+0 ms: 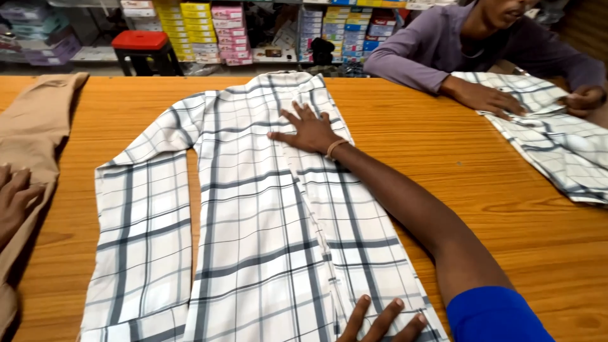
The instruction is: Folding a white checkered shirt on a wooden table in a warehouse or shop environment.
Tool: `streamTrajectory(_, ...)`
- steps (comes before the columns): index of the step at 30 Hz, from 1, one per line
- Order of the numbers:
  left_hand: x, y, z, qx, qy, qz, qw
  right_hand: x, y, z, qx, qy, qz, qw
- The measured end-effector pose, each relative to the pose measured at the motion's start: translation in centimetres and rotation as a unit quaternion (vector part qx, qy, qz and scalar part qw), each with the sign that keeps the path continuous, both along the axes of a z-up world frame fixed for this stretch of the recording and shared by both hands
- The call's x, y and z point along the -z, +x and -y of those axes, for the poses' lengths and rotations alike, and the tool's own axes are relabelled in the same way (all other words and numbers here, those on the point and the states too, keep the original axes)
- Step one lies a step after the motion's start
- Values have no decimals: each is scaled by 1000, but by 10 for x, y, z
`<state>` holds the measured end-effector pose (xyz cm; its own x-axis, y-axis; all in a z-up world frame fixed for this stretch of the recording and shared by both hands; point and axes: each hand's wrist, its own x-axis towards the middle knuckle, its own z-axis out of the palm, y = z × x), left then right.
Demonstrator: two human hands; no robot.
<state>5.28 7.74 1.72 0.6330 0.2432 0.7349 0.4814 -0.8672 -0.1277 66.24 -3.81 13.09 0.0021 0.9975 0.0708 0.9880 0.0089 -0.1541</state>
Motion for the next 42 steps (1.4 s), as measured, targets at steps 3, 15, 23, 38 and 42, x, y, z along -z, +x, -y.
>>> streamTrajectory(3, 30, -64, -62, -66, 32, 15, 997, 2, 5, -20, 32, -9, 3, 999)
streamTrajectory(15, -32, -30, 8, -440, 269, -420, 746, 7, 15, -39, 73, 7, -5, 997)
streamTrajectory(23, 88, -75, -121, -172, 97, -24, 980, -2, -5, 80, -79, 207, 42, 974)
streamTrajectory(38, 88, -78, -127, -103, 69, -13, 992, -13, -26, 173, -93, -23, 8, 995)
streamTrajectory(42, 58, -76, -89, -143, 47, -46, 987, -2, 0, 89, -96, -2, 4, 995)
